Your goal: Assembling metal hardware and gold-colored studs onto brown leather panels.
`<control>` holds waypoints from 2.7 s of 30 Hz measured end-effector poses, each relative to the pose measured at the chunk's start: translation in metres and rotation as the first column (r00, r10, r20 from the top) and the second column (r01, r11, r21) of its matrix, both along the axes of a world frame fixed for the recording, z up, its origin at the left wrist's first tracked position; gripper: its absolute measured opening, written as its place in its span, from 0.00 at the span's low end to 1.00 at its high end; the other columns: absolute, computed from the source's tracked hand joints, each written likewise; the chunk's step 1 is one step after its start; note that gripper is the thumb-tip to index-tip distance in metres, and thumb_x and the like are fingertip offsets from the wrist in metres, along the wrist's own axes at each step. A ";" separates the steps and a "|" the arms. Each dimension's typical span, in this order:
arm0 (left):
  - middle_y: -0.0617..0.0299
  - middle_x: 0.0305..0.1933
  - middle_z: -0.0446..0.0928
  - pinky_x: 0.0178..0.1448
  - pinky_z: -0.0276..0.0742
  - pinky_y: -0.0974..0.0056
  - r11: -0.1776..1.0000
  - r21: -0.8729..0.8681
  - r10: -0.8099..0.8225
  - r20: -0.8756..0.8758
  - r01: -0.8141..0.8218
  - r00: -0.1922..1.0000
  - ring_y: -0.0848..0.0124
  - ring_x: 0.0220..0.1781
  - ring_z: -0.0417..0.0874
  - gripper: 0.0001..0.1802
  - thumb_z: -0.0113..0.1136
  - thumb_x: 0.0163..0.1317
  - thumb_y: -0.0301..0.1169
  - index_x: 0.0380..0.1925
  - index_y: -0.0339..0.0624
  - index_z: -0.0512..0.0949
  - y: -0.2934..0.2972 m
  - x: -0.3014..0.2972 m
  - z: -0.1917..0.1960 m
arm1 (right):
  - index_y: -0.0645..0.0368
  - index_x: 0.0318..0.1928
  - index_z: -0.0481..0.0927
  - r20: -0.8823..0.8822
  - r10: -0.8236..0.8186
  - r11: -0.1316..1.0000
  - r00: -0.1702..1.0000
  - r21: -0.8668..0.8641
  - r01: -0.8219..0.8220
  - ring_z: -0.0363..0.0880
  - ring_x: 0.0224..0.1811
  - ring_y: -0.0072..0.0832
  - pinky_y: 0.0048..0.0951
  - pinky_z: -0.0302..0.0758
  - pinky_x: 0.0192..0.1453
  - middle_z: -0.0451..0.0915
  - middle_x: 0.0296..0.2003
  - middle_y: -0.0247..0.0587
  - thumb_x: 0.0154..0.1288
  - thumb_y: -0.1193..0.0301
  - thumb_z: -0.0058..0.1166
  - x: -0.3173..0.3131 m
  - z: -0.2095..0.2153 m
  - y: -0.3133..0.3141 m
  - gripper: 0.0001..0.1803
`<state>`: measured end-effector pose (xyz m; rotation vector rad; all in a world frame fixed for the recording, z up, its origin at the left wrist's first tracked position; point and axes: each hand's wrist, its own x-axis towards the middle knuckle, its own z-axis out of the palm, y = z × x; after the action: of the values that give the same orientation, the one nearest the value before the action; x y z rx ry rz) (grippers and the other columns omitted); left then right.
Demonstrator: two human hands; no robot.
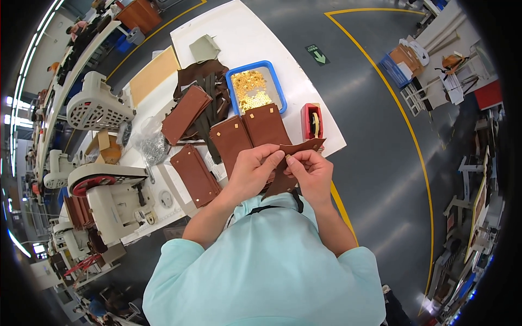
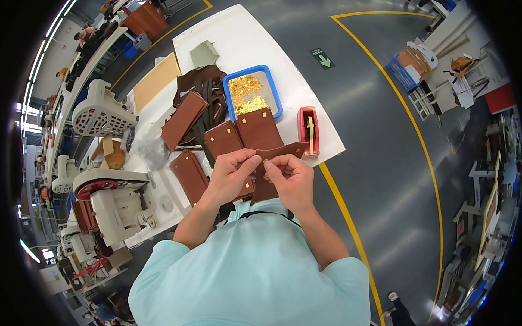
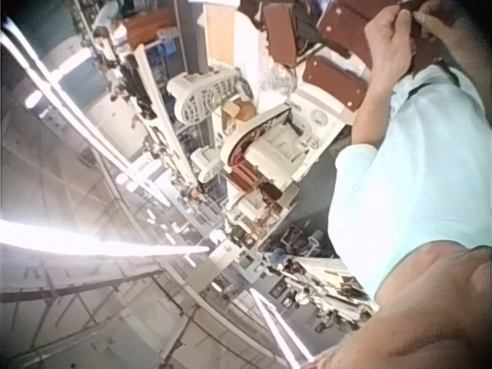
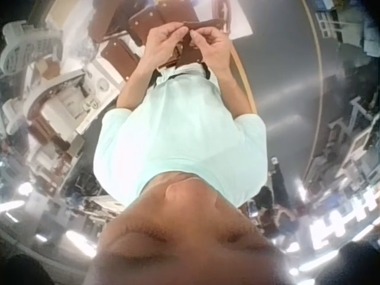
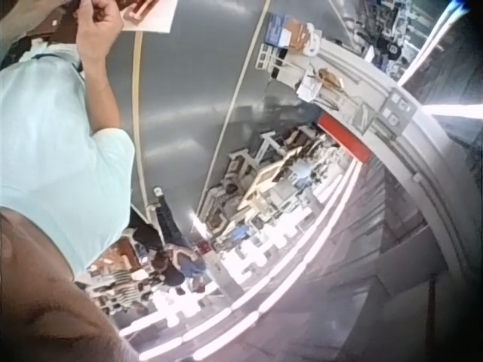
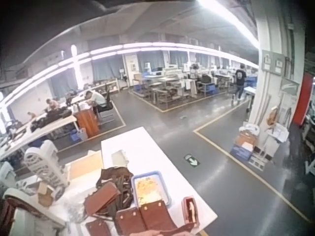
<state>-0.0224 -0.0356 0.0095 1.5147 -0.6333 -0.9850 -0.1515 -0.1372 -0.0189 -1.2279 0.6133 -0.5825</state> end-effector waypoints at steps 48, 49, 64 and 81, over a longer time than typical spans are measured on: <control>0.56 0.40 0.78 0.44 0.80 0.63 0.990 0.073 0.061 0.549 -0.121 0.834 0.64 0.40 0.84 0.16 0.61 0.56 0.17 0.45 0.40 0.80 0.024 0.018 0.039 | 0.67 0.38 0.83 -0.481 -0.311 0.843 0.820 0.259 0.472 0.81 0.32 0.23 0.22 0.78 0.35 0.83 0.36 0.35 0.60 0.73 0.64 -0.022 -0.195 -0.096 0.10; 0.56 0.43 0.78 0.46 0.80 0.61 0.992 0.115 -0.034 0.588 -0.042 0.808 0.60 0.43 0.83 0.18 0.59 0.56 0.17 0.47 0.42 0.79 0.024 0.019 0.041 | 0.67 0.38 0.83 -0.481 -0.316 0.841 0.818 0.257 0.476 0.81 0.32 0.23 0.22 0.78 0.35 0.83 0.36 0.35 0.60 0.73 0.64 -0.026 -0.200 -0.093 0.10; 0.54 0.47 0.83 0.48 0.77 0.65 1.000 0.003 -0.017 0.540 0.019 0.841 0.65 0.44 0.82 0.14 0.59 0.55 0.18 0.41 0.40 0.84 0.030 0.028 0.037 | 0.69 0.32 0.86 -0.415 -0.566 0.793 0.713 -0.512 0.331 0.79 0.31 0.19 0.23 0.76 0.37 0.84 0.35 0.41 0.53 0.69 0.65 -0.045 -0.262 -0.081 0.12; 0.57 0.37 0.78 0.44 0.74 0.64 0.999 0.025 -0.047 0.457 0.040 0.888 0.64 0.38 0.81 0.10 0.59 0.65 0.28 0.43 0.36 0.82 0.009 0.014 0.028 | 0.64 0.39 0.81 0.009 0.079 0.994 0.997 0.076 -0.079 0.83 0.31 0.18 0.18 0.80 0.34 0.83 0.30 0.36 0.64 0.75 0.63 0.004 0.010 -0.001 0.06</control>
<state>-0.0080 -0.0262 0.0375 1.7693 -0.9990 -0.6613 -0.1472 -0.1378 -0.0086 -1.1729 0.5744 -0.4918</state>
